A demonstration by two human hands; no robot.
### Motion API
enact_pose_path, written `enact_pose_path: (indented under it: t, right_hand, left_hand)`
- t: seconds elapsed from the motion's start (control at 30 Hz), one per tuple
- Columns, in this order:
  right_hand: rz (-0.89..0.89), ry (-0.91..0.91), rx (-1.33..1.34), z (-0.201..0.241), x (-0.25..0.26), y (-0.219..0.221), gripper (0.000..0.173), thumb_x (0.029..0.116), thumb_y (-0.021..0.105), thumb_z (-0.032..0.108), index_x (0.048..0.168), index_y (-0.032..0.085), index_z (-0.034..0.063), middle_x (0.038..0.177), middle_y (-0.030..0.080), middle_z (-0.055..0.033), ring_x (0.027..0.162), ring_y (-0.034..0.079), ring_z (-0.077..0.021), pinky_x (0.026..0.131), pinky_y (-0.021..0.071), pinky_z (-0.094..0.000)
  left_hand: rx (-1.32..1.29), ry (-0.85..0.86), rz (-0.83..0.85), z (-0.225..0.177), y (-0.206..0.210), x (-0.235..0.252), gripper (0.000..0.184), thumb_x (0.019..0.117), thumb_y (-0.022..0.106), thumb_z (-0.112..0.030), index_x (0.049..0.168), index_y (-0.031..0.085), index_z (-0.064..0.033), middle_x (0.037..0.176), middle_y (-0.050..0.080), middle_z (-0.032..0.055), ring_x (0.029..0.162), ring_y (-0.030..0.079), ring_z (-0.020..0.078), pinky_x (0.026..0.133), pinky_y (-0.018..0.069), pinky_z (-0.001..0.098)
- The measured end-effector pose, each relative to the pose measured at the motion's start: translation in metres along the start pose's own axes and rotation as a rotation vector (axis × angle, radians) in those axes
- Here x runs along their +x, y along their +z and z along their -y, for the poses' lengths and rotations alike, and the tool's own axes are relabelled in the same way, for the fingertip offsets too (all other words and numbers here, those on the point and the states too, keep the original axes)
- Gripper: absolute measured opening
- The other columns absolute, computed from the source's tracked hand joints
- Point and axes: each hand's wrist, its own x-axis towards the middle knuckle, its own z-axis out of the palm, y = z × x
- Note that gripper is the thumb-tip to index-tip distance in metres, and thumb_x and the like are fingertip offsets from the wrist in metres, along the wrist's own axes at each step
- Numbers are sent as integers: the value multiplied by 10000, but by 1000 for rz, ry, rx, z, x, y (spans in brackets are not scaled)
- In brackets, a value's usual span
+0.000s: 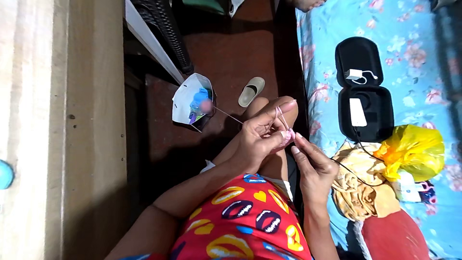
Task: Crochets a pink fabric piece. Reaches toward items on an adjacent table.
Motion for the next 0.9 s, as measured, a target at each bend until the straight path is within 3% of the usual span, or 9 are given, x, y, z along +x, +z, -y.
enact_pose_path:
  t: [0.17, 0.3, 0.37, 0.43, 0.53, 0.63, 0.7, 0.8, 0.9]
  right_hand:
    - [153, 50, 192, -9, 8, -3, 354, 970, 590, -35, 1309, 683, 5, 1148, 744, -4, 813, 649, 32, 746, 553, -147]
    - [203, 88, 249, -12, 9, -6, 302, 978, 605, -5, 1250, 728, 44, 1095, 751, 18, 730, 602, 57, 663, 511, -122]
    - [209, 124, 310, -12, 10, -8, 290, 971, 622, 9, 1230, 744, 60, 1044, 755, 24, 673, 567, 64, 609, 481, -115]
    - [211, 148, 351, -13, 11, -11, 284, 967, 639, 33, 1224, 751, 80, 992, 751, 34, 637, 538, 67, 573, 452, -113]
    - [221, 166, 376, -14, 12, -14, 277, 961, 654, 48, 1210, 762, 103, 979, 755, 43, 634, 540, 69, 571, 451, -114]
    - [242, 173, 383, -15, 12, -11, 274, 959, 647, 33, 1195, 768, 101, 1007, 759, 49, 646, 549, 75, 586, 460, -110]
    - [246, 175, 387, -16, 11, -9, 274, 959, 651, 31, 1195, 769, 104, 1010, 759, 48, 648, 551, 73, 592, 466, -109]
    - [233, 177, 381, -14, 11, -10, 296, 961, 627, 7, 1215, 760, 83, 1059, 761, 25, 664, 563, 64, 597, 472, -114]
    - [216, 173, 336, -11, 10, -9, 339, 954, 582, -27, 1244, 738, 55, 1072, 755, 18, 662, 550, 69, 597, 463, -112]
  left_hand:
    - [-207, -245, 71, -1, -6, 3, 601, 888, 494, 136, 1462, 516, -38, 877, 650, 57, 734, 627, 94, 694, 559, 257]
    - [-134, -277, 128, -6, -14, 3, 551, 893, 508, 122, 1429, 543, -1, 889, 649, 60, 740, 624, 89, 690, 556, 241]
    - [-61, -320, 128, -11, -22, 5, 382, 904, 516, 62, 1249, 666, -2, 853, 673, 28, 718, 635, 67, 664, 557, 217]
    - [11, -368, 145, -15, -38, 9, 186, 953, 531, -73, 897, 707, -95, 802, 702, -17, 727, 662, 54, 694, 568, 233]
    - [-12, -385, 332, -11, -78, 17, 284, 944, 591, -165, 690, 718, -157, 770, 704, -62, 715, 649, 23, 687, 545, 203]
    - [-90, -309, 422, -9, -99, 18, 312, 966, 612, -321, 711, 749, -206, 958, 754, -55, 949, 695, 78, 859, 554, 273]
    - [-173, -227, 349, -9, -87, 13, 239, 964, 626, -359, 866, 791, -216, 1077, 752, -23, 1074, 685, 145, 960, 542, 343]
    - [-151, -176, 268, -11, -54, 10, 388, 902, 667, -125, 1288, 697, -104, 1113, 733, 37, 991, 697, 135, 897, 579, 311]
    - [39, -166, 207, -16, -27, 7, 583, 848, 637, 83, 1420, 560, -5, 1043, 707, 69, 817, 675, 90, 745, 583, 229]
